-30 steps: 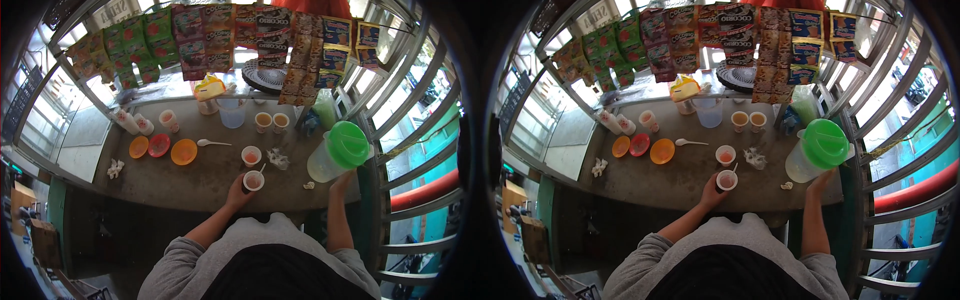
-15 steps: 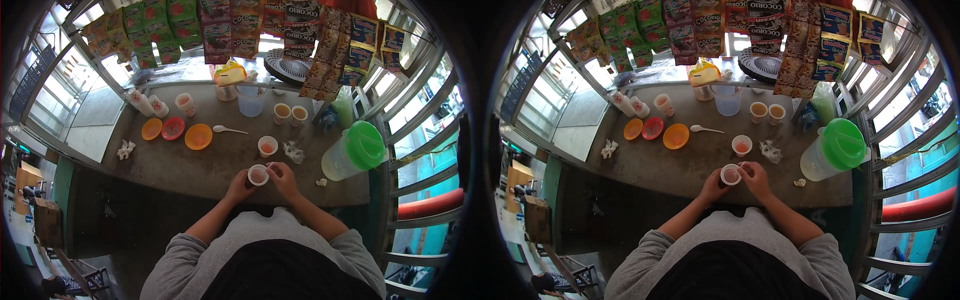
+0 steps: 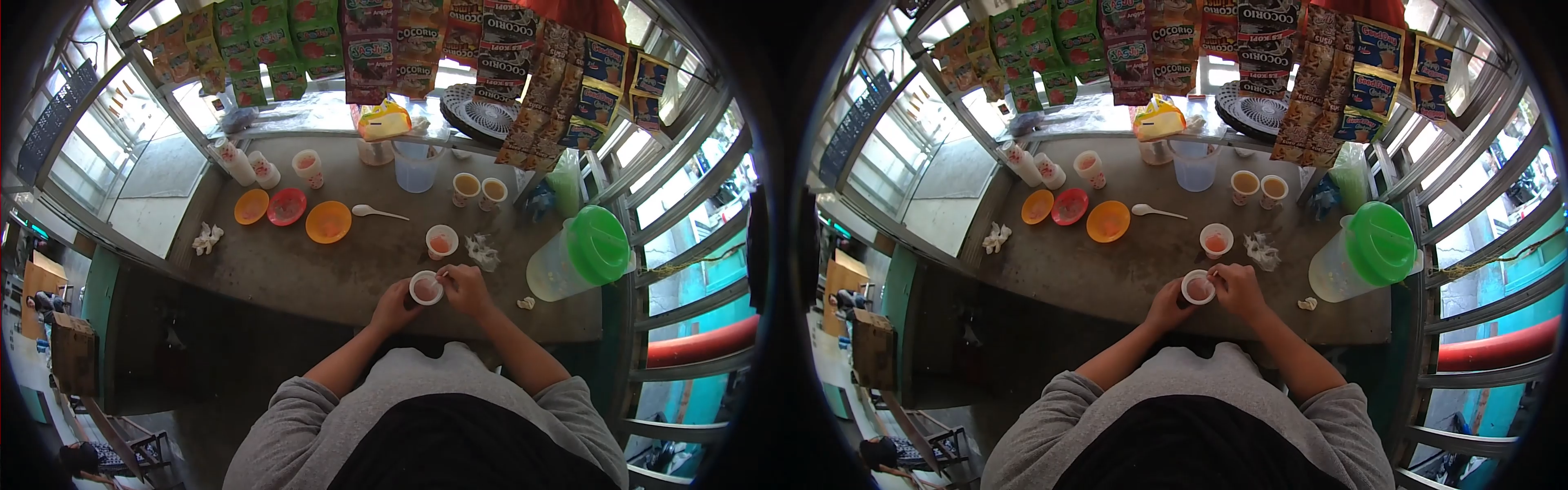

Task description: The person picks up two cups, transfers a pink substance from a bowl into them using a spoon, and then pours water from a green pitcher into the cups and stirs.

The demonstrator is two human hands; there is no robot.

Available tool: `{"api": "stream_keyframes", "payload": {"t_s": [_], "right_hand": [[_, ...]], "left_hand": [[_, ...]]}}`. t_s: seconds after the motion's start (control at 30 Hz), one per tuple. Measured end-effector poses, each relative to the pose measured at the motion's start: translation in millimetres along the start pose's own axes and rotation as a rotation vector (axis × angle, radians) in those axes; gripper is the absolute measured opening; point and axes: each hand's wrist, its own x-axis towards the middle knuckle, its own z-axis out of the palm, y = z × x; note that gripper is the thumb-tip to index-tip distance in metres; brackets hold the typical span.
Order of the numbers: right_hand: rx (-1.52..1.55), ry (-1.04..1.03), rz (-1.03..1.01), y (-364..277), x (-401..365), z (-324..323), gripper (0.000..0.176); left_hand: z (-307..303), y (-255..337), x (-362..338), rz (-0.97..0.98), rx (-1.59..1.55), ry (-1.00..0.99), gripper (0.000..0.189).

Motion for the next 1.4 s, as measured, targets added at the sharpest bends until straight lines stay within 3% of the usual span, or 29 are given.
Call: {"api": "stream_keyframes", "payload": {"t_s": [0.17, 0.27, 0.43, 0.53, 0.67, 0.73, 0.87, 0.93, 1.07, 1.13, 1.2, 1.27, 1.4], "right_hand": [[-0.039, -0.029, 0.031, 0, 4, -5, 0.007], [0.052, -0.065, -0.082, -6, 9, -6, 0.006], [-0.205, -0.129, -0.166, -26, 17, -8, 0.005], [-0.211, -0.112, -0.144, -27, 19, -5, 0.005], [-0.213, -0.086, -0.126, -30, 17, 1, 0.005], [-0.182, -0.214, -0.102, -38, 16, 0, 0.010], [-0.098, -0.092, -0.279, -64, 30, 1, 0.011], [-0.100, -0.260, -0.323, -78, 37, 1, 0.011], [-0.037, -0.215, -0.458, -101, 57, 13, 0.011], [-0.060, -0.368, -0.487, -113, 71, 17, 0.010], [-0.047, -0.377, -0.569, -126, 88, 25, 0.009], [0.064, -0.244, -0.510, -145, 109, 43, 0.007], [0.074, -0.378, -0.573, -173, 150, 82, 0.007]], "left_hand": [[5, -7, -2, 0.016, 0.029, 0.004, 0.057], [3, -3, -1, 0.023, 0.014, 0.004, 0.060], [1, 30, 3, -0.095, 0.026, 0.018, 0.064], [-1, 54, 12, -0.194, -0.087, -0.018, 0.062], [1, 39, 5, -0.200, -0.133, -0.004, 0.063], [-5, 33, -2, -0.118, -0.228, 0.040, 0.063], [-19, 12, -13, -0.064, -0.199, 0.137, 0.061], [-30, 6, -16, -0.086, -0.326, 0.089, 0.064], [-53, -7, -28, -0.095, -0.289, 0.238, 0.064], [-66, -9, -34, -0.171, -0.327, 0.259, 0.069], [-77, -21, -43, -0.203, -0.486, 0.307, 0.074], [-98, -33, -56, -0.218, -0.457, 0.398, 0.077], [-148, -47, -67, -0.240, -0.439, 0.539, 0.076]]}}
